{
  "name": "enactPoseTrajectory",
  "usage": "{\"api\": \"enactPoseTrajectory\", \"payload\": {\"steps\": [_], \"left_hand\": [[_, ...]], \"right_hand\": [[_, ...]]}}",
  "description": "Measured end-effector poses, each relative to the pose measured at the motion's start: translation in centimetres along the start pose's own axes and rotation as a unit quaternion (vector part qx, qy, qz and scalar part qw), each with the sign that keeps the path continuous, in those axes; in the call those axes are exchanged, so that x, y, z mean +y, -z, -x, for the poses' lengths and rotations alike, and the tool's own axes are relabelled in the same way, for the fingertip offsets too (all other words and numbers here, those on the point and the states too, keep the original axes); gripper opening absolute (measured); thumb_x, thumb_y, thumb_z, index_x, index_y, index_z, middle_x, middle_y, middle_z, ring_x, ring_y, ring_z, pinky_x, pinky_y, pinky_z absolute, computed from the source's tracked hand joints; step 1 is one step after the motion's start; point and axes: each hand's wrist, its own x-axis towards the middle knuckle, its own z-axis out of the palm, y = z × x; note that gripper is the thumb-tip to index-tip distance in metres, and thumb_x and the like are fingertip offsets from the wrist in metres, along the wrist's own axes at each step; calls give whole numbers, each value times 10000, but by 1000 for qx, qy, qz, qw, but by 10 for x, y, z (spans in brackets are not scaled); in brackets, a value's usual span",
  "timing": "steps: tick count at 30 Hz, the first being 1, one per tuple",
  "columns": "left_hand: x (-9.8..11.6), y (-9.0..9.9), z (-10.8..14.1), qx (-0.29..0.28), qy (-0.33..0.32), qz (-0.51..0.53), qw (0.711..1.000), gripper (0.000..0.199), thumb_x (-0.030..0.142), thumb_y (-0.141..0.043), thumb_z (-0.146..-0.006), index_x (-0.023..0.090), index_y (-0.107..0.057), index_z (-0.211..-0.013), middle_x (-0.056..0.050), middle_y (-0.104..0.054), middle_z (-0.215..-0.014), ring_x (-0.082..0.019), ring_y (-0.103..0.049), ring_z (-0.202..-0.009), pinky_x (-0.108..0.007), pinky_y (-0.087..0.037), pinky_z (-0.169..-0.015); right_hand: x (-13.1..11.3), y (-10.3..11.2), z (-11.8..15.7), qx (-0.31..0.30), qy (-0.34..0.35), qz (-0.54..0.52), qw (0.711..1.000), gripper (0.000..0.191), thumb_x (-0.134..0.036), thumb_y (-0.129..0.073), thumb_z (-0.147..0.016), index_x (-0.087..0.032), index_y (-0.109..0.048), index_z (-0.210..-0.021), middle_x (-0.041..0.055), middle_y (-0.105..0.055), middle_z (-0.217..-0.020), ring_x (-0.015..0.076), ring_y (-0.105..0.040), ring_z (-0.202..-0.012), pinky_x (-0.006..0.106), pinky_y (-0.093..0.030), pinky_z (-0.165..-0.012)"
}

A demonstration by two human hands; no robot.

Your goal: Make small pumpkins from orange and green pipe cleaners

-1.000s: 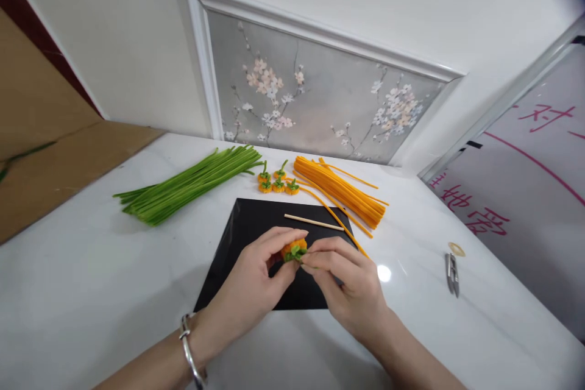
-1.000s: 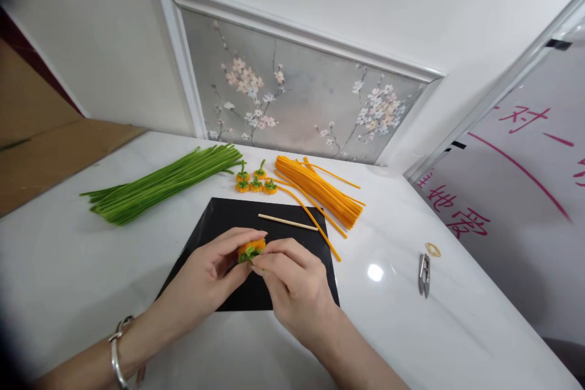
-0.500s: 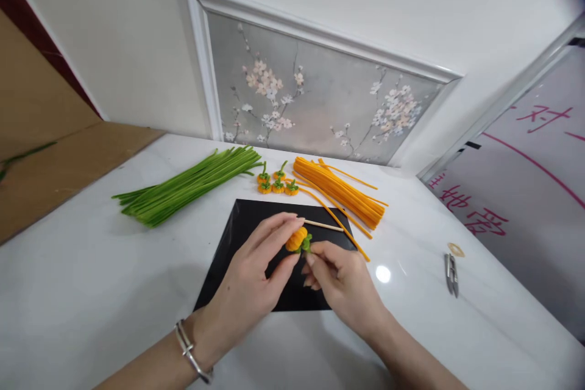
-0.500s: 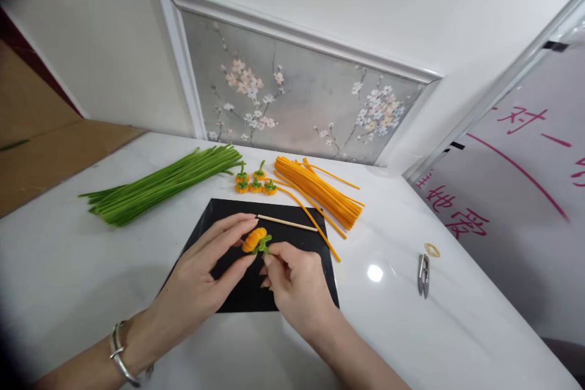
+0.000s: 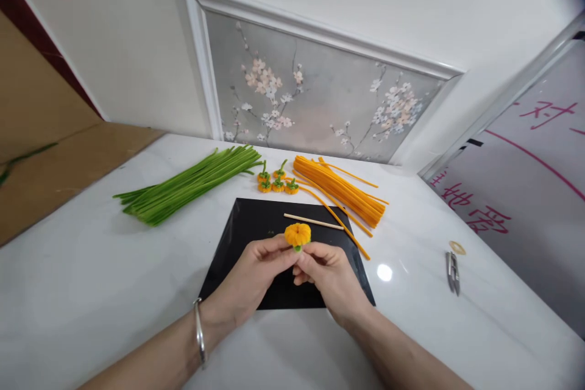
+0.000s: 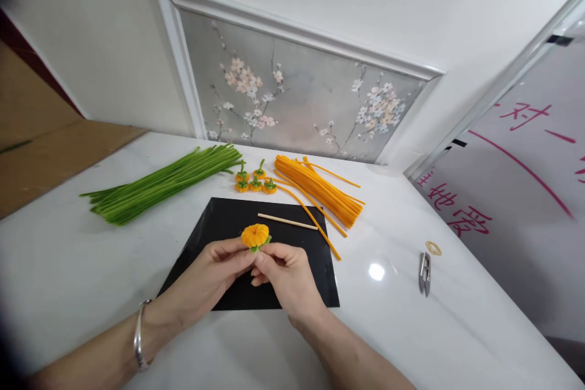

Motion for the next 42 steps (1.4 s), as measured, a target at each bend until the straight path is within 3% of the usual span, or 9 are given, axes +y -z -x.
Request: {"api": "enactPoseTrajectory", "payload": {"steps": [5, 8, 13, 17, 21, 25, 31, 39, 42], "left_hand": [[1, -1, 0, 33, 23, 46, 998, 170, 275, -729, -766, 140, -695, -668, -7, -586, -703, -121, -506, -646, -259, -453, -590], [4, -3, 0, 53, 21, 52, 997, 113, 254, -728, -762, 145, -709, -742, -14, -618, -739, -127, -532, -690, -264, -465, -649], [5, -4, 2, 83, 16, 16, 996, 126, 272, -707, -778, 158, -718, -831, -26, -666, -834, -161, -582, -823, -289, -463, -776], [5, -6, 5, 63, 2, -19, 998, 138, 288, -667, -808, 165, -704, -859, -26, -671, -861, -171, -586, -839, -300, -456, -791], [8, -9, 6, 66, -9, -50, 996, 115, 267, -694, -779, 153, -679, -767, -2, -640, -766, -134, -539, -722, -262, -432, -711], [8, -12, 8, 70, -4, -42, 997, 128, 261, -683, -799, 152, -663, -735, 20, -584, -699, -109, -482, -672, -239, -411, -673], [6, -10, 8, 35, 51, 100, 993, 128, 267, -714, -789, 160, -706, -859, -18, -631, -837, -120, -542, -776, -247, -447, -754], [9, -12, 8, 48, 107, 176, 978, 165, 256, -781, -711, 158, -696, -813, 1, -607, -791, -85, -512, -689, -214, -431, -673], [11, -14, 8, 37, 102, 150, 983, 176, 274, -782, -707, 146, -671, -756, 15, -565, -726, -77, -468, -647, -212, -412, -654]], "right_hand": [[0, -2, 2, -36, -9, 35, 999, 317, -460, -706, -758, -144, -688, -771, -1, -630, -650, 101, -596, -567, 248, -556, -599], [-4, 3, 3, -19, 65, 164, 984, 237, -391, -632, -824, -158, -664, -788, 17, -645, -691, 127, -613, -605, 263, -556, -587], [-10, 12, 6, 95, 335, 401, 847, 119, -294, -646, -839, -206, -609, -909, 22, -643, -770, 143, -613, -660, 272, -549, -631], [-11, 14, 8, 93, 407, 464, 782, 241, -297, -630, -875, -224, -542, -1087, 40, -658, -850, 150, -626, -659, 272, -549, -615], [-12, 13, 8, 71, 415, 469, 776, 328, -223, -549, -918, -240, -497, -1241, 62, -659, -942, 166, -652, -757, 287, -567, -691], [-14, 10, 9, 48, 399, 430, 808, 286, -141, -482, -924, -253, -577, -1170, 70, -650, -1001, 173, -656, -881, 290, -569, -758], [-13, 13, 10, 43, 383, 378, 842, 396, -162, -579, -879, -250, -503, -1258, 42, -634, -952, 148, -638, -764, 288, -571, -726], [-14, 17, 6, 63, 453, 432, 777, 169, -113, -579, -887, -211, -625, -1016, 59, -648, -945, 150, -653, -841, 256, -554, -754], [-15, 15, 5, 65, 458, 420, 781, 144, -86, -565, -888, -192, -639, -951, 58, -642, -907, 135, -645, -802, 235, -544, -733]]}}
